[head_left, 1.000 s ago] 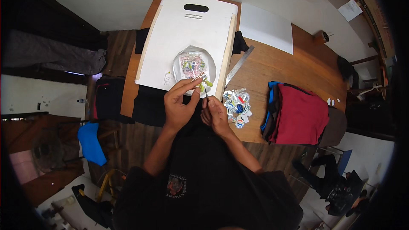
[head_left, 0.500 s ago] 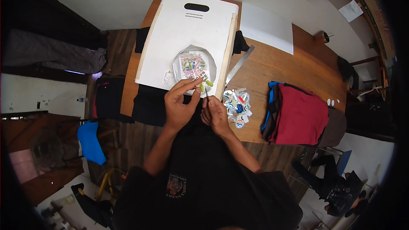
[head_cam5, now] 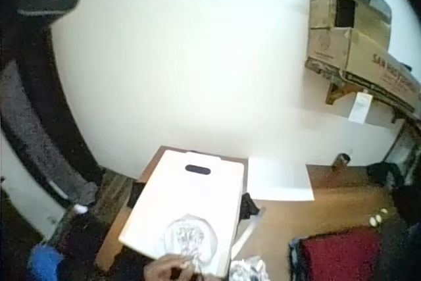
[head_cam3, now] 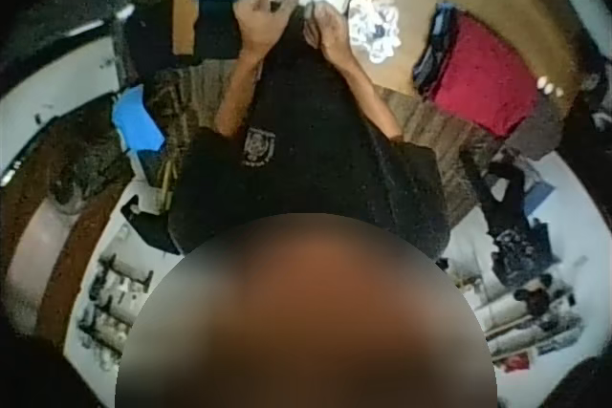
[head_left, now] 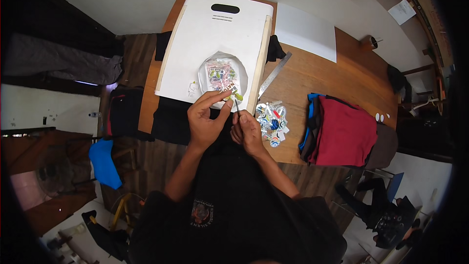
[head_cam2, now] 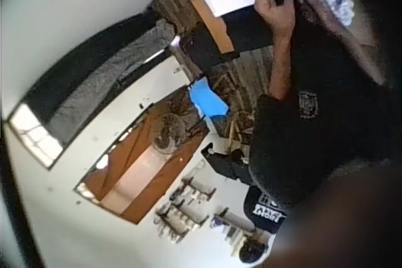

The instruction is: Cutting out printed labels using scissors.

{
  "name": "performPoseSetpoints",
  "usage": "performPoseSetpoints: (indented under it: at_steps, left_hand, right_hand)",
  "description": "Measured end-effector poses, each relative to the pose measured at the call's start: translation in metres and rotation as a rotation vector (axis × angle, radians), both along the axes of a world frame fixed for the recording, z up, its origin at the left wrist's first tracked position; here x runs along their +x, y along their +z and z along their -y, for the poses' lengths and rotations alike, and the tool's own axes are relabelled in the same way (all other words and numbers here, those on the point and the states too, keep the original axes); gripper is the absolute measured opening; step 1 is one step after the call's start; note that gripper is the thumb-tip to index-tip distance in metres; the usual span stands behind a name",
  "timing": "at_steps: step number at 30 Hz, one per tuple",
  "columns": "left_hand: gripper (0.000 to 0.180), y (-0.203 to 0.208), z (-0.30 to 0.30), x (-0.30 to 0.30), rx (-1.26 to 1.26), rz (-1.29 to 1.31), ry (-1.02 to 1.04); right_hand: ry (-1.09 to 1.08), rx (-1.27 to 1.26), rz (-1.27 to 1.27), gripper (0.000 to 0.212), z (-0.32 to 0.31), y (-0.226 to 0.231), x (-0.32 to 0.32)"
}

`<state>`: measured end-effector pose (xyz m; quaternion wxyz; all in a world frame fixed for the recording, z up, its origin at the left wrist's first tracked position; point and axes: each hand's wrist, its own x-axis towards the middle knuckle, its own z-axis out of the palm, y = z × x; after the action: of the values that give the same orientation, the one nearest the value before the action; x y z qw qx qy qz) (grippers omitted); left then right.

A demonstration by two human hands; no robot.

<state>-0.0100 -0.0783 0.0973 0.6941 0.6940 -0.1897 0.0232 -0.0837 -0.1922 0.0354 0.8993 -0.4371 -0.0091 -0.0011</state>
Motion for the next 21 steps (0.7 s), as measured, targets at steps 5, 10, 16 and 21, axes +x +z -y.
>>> performPoseSetpoints:
  at_steps: [5,10,16,21]
  left_hand:
    - [0.027,0.0006,-0.0005,0.0006,-0.010,-0.014,-0.016]
    - [0.028,0.0020,-0.0013,0.0017,0.014,0.013,-0.042]
    - [0.030,0.0026,-0.0028,0.0026,0.026,0.008,-0.061]
    - [0.031,0.0013,-0.0034,0.0033,0.022,0.003,-0.074]
  right_hand:
    - [0.016,0.016,-0.014,0.035,0.0015,0.0000,0.0000]
    - [0.032,0.009,-0.011,0.035,0.0021,0.0005,0.0002]
    - [0.034,0.007,-0.016,0.036,0.0025,-0.0012,0.0005]
    - [0.043,0.014,-0.039,0.035,0.0029,-0.0014,0.0003]
